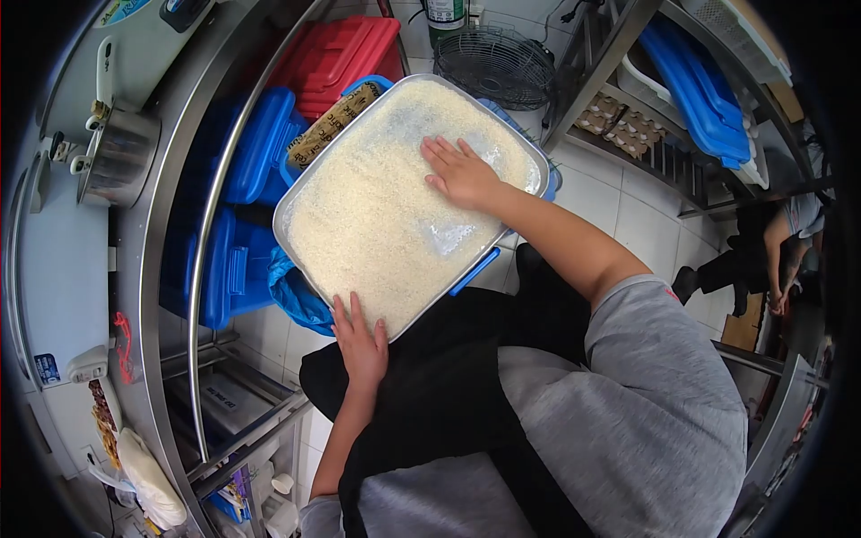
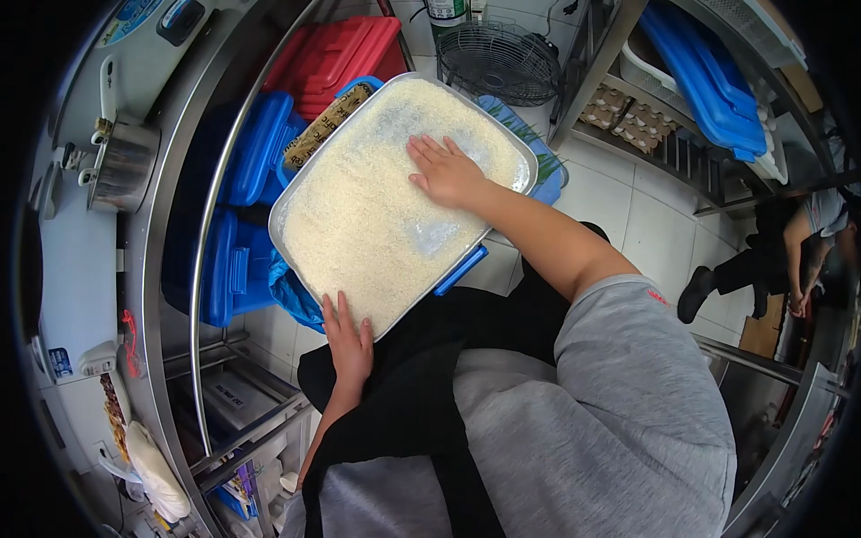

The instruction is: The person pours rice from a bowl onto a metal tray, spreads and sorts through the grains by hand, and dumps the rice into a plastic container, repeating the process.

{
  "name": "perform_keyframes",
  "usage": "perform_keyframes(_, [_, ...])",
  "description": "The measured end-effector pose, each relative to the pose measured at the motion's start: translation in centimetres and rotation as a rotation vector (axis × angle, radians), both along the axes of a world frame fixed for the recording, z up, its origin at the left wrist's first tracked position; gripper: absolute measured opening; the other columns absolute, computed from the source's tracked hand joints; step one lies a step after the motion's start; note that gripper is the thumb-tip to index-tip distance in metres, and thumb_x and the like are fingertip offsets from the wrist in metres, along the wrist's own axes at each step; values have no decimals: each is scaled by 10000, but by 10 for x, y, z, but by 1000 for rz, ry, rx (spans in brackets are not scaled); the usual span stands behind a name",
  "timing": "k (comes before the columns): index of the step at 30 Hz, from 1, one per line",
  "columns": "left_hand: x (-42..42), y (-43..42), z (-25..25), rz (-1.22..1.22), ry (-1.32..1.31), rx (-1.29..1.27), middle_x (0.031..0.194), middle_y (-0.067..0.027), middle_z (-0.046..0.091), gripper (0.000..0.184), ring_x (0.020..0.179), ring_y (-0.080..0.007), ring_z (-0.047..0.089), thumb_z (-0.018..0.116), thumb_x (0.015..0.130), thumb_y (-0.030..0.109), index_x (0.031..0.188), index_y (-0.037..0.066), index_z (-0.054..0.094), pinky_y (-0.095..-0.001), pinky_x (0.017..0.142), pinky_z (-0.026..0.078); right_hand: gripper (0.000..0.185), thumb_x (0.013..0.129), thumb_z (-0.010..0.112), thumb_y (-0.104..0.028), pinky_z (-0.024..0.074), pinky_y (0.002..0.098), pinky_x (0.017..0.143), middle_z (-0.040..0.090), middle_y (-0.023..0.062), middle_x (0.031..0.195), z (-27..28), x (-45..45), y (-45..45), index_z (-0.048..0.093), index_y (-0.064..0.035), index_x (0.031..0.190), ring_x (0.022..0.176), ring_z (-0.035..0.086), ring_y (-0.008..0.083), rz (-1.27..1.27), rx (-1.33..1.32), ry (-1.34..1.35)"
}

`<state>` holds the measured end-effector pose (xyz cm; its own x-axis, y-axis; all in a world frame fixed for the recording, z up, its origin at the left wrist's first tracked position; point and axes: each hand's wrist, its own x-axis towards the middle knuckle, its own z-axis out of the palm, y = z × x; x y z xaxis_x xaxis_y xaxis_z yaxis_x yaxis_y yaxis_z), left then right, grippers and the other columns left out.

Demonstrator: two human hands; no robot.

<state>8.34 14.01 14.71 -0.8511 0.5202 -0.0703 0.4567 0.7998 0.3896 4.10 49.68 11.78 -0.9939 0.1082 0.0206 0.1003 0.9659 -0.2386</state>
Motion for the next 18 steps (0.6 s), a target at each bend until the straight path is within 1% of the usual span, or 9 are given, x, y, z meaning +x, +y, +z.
perform_keyframes(2, [0, 1, 0, 9, -4, -19, 1543, -265, 145, 645, 1424, -439, 179, 547, 930, 202, 1492, 61, 264, -533, 1145, 170, 617, 1016, 278, -411, 103, 442, 1191, 190, 95, 1586, 7, 4, 12, 196, -50, 1510, 1468, 166, 229, -13, 35, 19])
perform_keyframes(4, [0, 0, -2, 10, 2, -12, 1545, -262, 145, 645, 1422, -444, 183, 545, 931, 206, 1494, 64, 263, -534, 1145, 168, 628, 1014, 287, -424, 101, 440, 1190, 189, 104, 1585, 9, 12, 35, 195, -49, 1510, 1468, 164, 228, -194, 161, 51])
perform_keyframes(5, [1, -1, -2, 9, 2, -15, 1545, -262, 145, 645, 1422, -444, 183, 545, 931, 206, 1494, 64, 263, -534, 1145, 168, 626, 1015, 280, -417, 90, 437, 1192, 180, 109, 1587, 11, 22, 47, 188, -48, 1512, 1472, 149, 226, -202, 176, 52])
perform_keyframes(8, [0, 0, -3, 7, 6, -14, 1545, -263, 145, 647, 1423, -444, 181, 545, 932, 208, 1495, 65, 259, -535, 1145, 167, 623, 1015, 279, -410, 94, 432, 1193, 171, 111, 1589, 9, 44, 55, 186, -45, 1511, 1473, 143, 228, -144, 181, -27])
perform_keyframes(10, [1, 1, 0, 12, -10, -15, 1544, -263, 145, 647, 1424, -444, 177, 542, 932, 206, 1495, 63, 257, -538, 1144, 168, 626, 1014, 288, -414, 110, 430, 1191, 174, 110, 1588, 3, 47, 40, 195, -42, 1508, 1471, 149, 231, -131, 137, -29])
perform_keyframes(11, [0, 1, -1, 12, -6, -16, 1544, -263, 145, 647, 1424, -444, 177, 542, 932, 206, 1495, 63, 257, -538, 1144, 168, 631, 1013, 294, -420, 118, 429, 1190, 179, 112, 1586, 4, 45, 32, 199, -38, 1506, 1471, 149, 236, -65, 45, -59])
perform_keyframes(13, [0, -1, -3, -2, 18, 11, 1538, -266, 160, 663, 1395, -495, 210, 571, 917, 234, 1492, 84, 276, -573, 1129, 190, 636, 1012, 304, -425, 129, 427, 1189, 188, 118, 1581, 10, 33, 26, 212, -28, 1501, 1470, 149, 242, -6, -62, -46])
perform_keyframes(16, [0, -1, -4, 3, 19, -4, 1539, -264, 157, 664, 1396, -493, 210, 568, 917, 234, 1494, 90, 272, -571, 1131, 186, 639, 1013, 304, -425, 126, 427, 1190, 188, 122, 1580, 12, -6, 43, 214, -19, 1497, 1470, 146, 242, -105, 28, 73])
perform_keyframes(18, [0, 0, -2, 6, 14, -8, 1539, -264, 157, 663, 1396, -491, 210, 567, 917, 234, 1494, 91, 273, -571, 1132, 185, 639, 1014, 301, -424, 125, 426, 1190, 192, 125, 1579, 15, -31, 51, 214, -14, 1495, 1471, 141, 240, -127, 23, 81])
